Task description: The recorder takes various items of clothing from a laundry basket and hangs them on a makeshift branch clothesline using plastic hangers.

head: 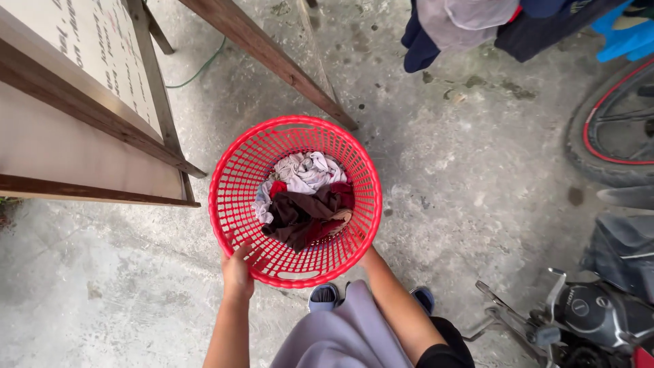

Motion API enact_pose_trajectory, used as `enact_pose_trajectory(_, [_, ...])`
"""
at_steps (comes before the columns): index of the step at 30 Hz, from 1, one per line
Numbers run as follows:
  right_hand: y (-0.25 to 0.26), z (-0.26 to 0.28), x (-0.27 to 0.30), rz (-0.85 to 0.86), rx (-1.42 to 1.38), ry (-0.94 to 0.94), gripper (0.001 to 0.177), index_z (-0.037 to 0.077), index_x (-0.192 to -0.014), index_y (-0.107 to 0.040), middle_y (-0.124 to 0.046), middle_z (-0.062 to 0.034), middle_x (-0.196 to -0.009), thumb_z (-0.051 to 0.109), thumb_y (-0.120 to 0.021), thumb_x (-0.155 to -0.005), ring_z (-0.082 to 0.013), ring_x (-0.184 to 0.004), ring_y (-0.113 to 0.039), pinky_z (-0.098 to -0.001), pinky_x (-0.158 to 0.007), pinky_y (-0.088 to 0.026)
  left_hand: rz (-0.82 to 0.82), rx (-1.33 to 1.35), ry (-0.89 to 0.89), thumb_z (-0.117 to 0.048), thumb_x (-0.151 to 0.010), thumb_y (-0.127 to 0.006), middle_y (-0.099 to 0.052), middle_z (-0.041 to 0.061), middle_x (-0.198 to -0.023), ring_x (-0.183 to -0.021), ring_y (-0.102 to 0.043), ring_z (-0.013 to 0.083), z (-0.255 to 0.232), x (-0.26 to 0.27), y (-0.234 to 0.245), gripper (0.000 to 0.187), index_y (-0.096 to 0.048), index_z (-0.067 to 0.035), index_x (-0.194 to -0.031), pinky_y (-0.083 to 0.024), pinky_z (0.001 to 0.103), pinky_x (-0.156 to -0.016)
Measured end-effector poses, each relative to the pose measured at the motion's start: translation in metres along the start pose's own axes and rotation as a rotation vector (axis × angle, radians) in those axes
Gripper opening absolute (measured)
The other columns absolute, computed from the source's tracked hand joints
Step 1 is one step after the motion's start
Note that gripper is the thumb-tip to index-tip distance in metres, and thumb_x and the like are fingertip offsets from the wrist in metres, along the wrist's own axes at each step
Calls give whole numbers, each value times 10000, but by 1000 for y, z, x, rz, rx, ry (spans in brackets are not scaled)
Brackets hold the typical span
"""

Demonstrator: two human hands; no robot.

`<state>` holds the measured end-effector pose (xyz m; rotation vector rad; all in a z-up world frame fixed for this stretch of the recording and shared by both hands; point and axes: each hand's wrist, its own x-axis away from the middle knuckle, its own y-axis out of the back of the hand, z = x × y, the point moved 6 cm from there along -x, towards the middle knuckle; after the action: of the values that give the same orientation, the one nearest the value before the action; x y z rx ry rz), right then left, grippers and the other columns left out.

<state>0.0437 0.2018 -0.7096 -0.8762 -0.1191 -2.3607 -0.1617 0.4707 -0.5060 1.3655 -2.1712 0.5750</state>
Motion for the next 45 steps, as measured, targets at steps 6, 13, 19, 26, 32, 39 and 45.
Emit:
enact_pose_trajectory(6, [14, -217, -181, 412, -128, 522, 280, -94, -1077, -719, -725, -210, -1037, 154, -597, -1037, -271, -935, -712, -364, -887, -555, 71, 9, 182, 105, -793, -414, -610, 146, -1354, -1102, -645, 334, -14, 21, -18, 802, -384, -257, -1508, -574, 511, -819])
enact_pose_trajectory(13, [38, -17, -35, 431, -162, 618, 383, -55, -1115, -707, -730, -197, -1093, 273, -562, -980, -289, -1010, -717, -413, -924, -556, 189, 67, 93, 168, -735, -419, -648, 172, -1300, -1122, -665, 336, 27, 47, -45, 740, -467, -84, -1430, -566, 466, -932])
enact_pose_trajectory(19, [118, 34, 27, 170, -341, 554, 422, -17, -1163, -682, -720, -172, -1136, 328, -522, -980, -287, -1041, -703, -426, -938, -548, 338, 138, 111, 161, -718, -455, -663, 170, -1258, -1112, -679, 326, 85, 89, -116, 710, -494, -41, -1398, -568, 456, -960])
enact_pose_trajectory(26, [213, 55, 90, -123, -562, 487, 472, 27, -1219, -652, -707, -143, -1186, 392, -475, -979, -286, -1078, -686, -440, -955, -538, 553, 98, 220, 156, -719, -486, -662, 93, -1167, -1020, -673, 240, 150, 155, -261, 781, -454, -153, -1435, -568, 405, -875])
enact_pose_trajectory(32, [328, 11, 163, -391, -762, 425, 516, 66, -1267, -627, -697, -119, -1229, 448, -435, -979, -285, -1109, -671, -453, -969, -529, 693, -47, 252, 111, -783, -496, -639, 78, -1152, -997, -637, 236, 184, 198, -356, 756, -394, -176, -1475, -546, 404, -818])
enact_pose_trajectory(39, [432, 18, 356, -698, -1015, 332, 570, 110, -1324, -598, -684, -90, -1279, 513, -389, -978, -283, -1146, -654, -467, -986, -519, 749, -341, 71, 51, -815, -575, -602, 63, -1167, -1024, -622, 199, 201, 210, -384, 820, -269, -240, -1518, -553, 358, -845])
enact_pose_trajectory(45, [466, 69, 372, -1141, -800, 604, 359, 73, -1306, -604, -662, -79, -1193, 365, -517, -1115, -188, -1078, -643, -345, -968, -537, 758, -613, 226, -143, -920, -612, -630, 113, -1281, -1074, -646, 233, 201, 210, -374, 671, -298, -183, -1512, -549, 405, -850])
